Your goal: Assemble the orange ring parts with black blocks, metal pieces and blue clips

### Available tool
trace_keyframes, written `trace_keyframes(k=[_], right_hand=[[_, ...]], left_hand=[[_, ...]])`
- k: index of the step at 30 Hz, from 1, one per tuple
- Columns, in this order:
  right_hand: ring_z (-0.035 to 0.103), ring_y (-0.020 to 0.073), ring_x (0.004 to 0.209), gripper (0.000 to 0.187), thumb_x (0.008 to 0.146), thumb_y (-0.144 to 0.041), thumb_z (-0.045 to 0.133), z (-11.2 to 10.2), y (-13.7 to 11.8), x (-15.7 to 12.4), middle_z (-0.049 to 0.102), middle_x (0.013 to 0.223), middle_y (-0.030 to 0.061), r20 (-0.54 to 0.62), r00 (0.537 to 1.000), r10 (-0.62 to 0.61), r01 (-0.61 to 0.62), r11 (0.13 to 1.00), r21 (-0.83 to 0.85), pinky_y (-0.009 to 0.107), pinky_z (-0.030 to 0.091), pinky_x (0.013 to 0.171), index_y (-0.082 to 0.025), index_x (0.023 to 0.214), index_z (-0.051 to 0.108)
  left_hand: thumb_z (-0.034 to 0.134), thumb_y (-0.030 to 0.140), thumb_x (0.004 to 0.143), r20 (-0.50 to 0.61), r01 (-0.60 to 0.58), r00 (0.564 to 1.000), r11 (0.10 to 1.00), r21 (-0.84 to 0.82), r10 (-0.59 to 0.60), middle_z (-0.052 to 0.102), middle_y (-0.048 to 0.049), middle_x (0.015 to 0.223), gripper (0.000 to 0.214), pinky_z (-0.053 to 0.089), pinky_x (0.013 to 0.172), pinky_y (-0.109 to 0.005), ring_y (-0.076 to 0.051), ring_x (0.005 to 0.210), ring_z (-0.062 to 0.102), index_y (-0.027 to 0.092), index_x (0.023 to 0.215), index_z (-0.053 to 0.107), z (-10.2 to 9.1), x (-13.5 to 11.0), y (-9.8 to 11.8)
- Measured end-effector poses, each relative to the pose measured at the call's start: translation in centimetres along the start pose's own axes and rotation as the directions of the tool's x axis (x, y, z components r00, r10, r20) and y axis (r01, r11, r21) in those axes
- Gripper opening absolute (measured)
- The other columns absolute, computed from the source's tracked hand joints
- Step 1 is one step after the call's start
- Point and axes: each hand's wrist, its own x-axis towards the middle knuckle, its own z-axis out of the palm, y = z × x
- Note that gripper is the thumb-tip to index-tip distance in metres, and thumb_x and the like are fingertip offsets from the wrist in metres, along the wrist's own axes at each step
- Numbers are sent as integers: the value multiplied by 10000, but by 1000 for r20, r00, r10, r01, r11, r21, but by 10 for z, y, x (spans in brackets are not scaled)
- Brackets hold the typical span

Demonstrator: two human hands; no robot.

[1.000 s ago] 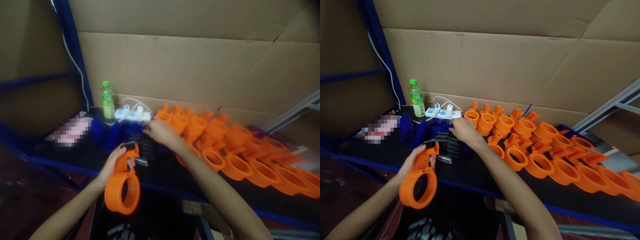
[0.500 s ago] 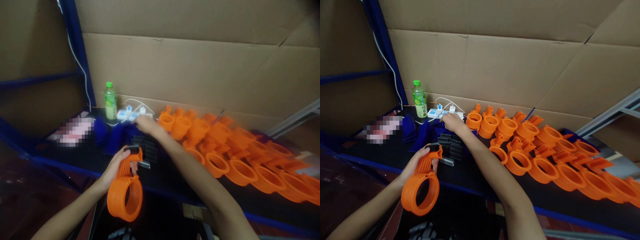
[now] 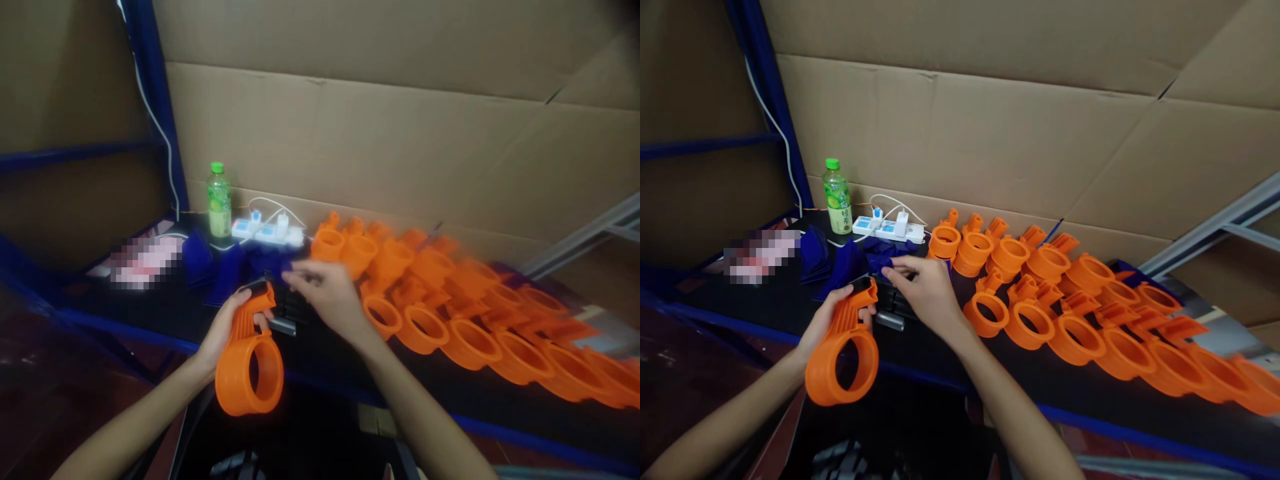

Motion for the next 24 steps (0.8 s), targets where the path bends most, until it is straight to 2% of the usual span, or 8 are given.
trace_keyframes(k=[4, 9, 14, 18, 21, 24], right_hand=[[586, 103, 572, 218, 927, -282, 629, 18, -2, -38, 731, 789, 26, -177, 982, -67, 54, 995, -79, 219, 484, 533, -200, 1068, 774], [611, 113, 621, 235, 959, -244, 590, 30, -3, -49, 734, 831, 35, -196, 967, -161, 130, 978, -166, 231, 519, 584, -220, 1127, 752], [667, 133, 686, 242, 956, -249, 607, 33, -2, -48, 744, 809, 27, -244, 954, -172, 127, 974, -190, 260, 572, 679, -233, 1152, 747], [716, 167, 863, 285, 965, -201, 588, 39, 1, -52, 764, 1009, 42, -187, 944, -271, 231, 950, -210, 314, 602, 811, -237, 1220, 709], [702, 182, 1007, 352, 968, -157, 578, 39, 5, -58, 740, 1132, 53, -114, 927, -357, 322, 915, -244, 342, 586, 915, -218, 1306, 651], [687, 184, 1028, 400, 962, -128, 580, 37, 9, -64, 731, 1154, 60, -78, 926, -370, 335, 898, -285, 338, 579, 922, -207, 1352, 615]], left_hand=[[552, 514, 898, 19, 14, 1000, 1000, 25, -14, 650, -54, 604, 408, 506, 499, -261, -161, 495, 606, 117, 907, 647, -1, 2, -2], [635, 363, 891, -32, -148, 988, 988, 43, 149, 724, -45, 804, 219, 526, 526, -257, -152, 545, 649, 195, 1005, 553, 2, 1, -6], [659, 341, 888, -53, -151, 987, 987, 49, 154, 714, -18, 835, 272, 529, 520, -229, -134, 564, 662, 231, 1095, 522, 6, -1, -6], [675, 322, 875, -64, -175, 982, 984, 29, 176, 668, 27, 740, 260, 494, 467, -202, -116, 498, 626, 242, 1065, 517, 5, 0, -7], [664, 339, 881, -51, -165, 985, 986, 28, 166, 647, 38, 699, 278, 470, 438, -194, -108, 455, 598, 247, 1092, 508, 4, 1, -8], [666, 353, 873, -34, -145, 989, 988, 52, 147, 659, 31, 690, 305, 493, 469, -203, -114, 469, 612, 241, 1109, 506, 5, 0, -9]])
